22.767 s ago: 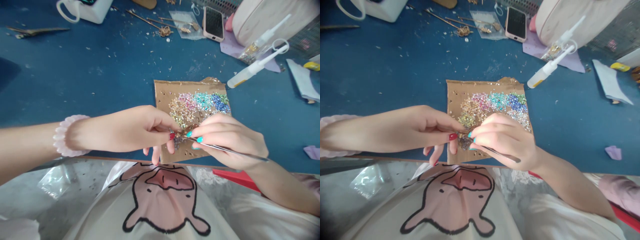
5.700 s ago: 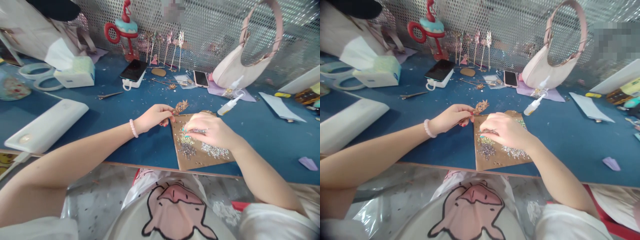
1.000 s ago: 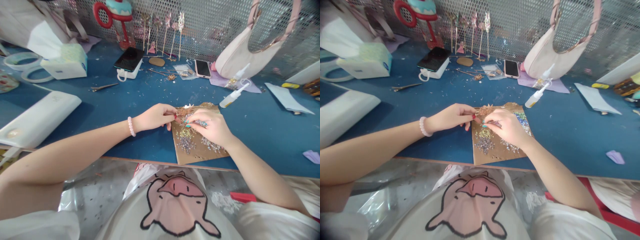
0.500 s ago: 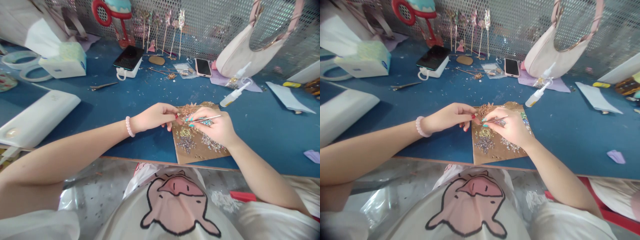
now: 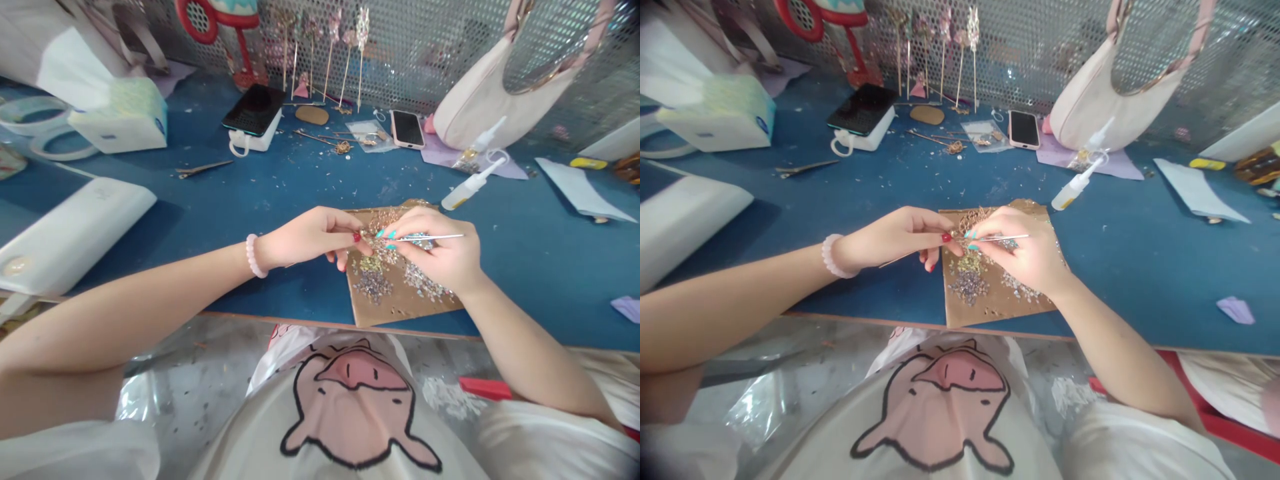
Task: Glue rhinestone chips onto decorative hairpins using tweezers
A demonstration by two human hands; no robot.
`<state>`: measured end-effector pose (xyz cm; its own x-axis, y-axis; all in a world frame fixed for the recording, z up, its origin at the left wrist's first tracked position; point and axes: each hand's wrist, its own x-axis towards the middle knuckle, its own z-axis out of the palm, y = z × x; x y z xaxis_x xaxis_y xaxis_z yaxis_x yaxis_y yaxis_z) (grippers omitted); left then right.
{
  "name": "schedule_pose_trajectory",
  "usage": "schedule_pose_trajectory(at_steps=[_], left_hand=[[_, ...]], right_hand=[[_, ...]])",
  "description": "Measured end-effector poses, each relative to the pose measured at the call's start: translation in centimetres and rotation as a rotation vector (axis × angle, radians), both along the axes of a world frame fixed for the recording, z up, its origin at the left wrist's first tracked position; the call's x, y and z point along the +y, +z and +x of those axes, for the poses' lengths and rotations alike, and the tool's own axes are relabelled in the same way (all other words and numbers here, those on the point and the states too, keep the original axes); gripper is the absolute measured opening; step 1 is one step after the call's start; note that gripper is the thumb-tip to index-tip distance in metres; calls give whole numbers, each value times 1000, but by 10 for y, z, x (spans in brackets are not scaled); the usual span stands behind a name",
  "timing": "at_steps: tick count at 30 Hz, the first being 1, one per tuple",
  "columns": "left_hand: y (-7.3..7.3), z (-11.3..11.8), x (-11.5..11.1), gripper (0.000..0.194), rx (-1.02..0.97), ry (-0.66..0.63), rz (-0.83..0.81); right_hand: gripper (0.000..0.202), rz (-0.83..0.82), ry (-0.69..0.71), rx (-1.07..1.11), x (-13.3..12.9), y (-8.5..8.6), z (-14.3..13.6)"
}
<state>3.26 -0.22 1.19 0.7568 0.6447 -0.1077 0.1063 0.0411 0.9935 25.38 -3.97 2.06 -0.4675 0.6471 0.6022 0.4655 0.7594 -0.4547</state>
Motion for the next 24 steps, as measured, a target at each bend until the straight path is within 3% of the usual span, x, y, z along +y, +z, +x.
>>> schedule_pose_trajectory(at_steps=[8, 24], left_hand=[[-2, 1, -1, 18, -13, -8, -29], [-1, 1, -4, 20, 9, -29, -31]], right_hand=[[24, 64, 35, -3, -1, -2, 0], [16, 73, 28, -45, -2, -2, -3]])
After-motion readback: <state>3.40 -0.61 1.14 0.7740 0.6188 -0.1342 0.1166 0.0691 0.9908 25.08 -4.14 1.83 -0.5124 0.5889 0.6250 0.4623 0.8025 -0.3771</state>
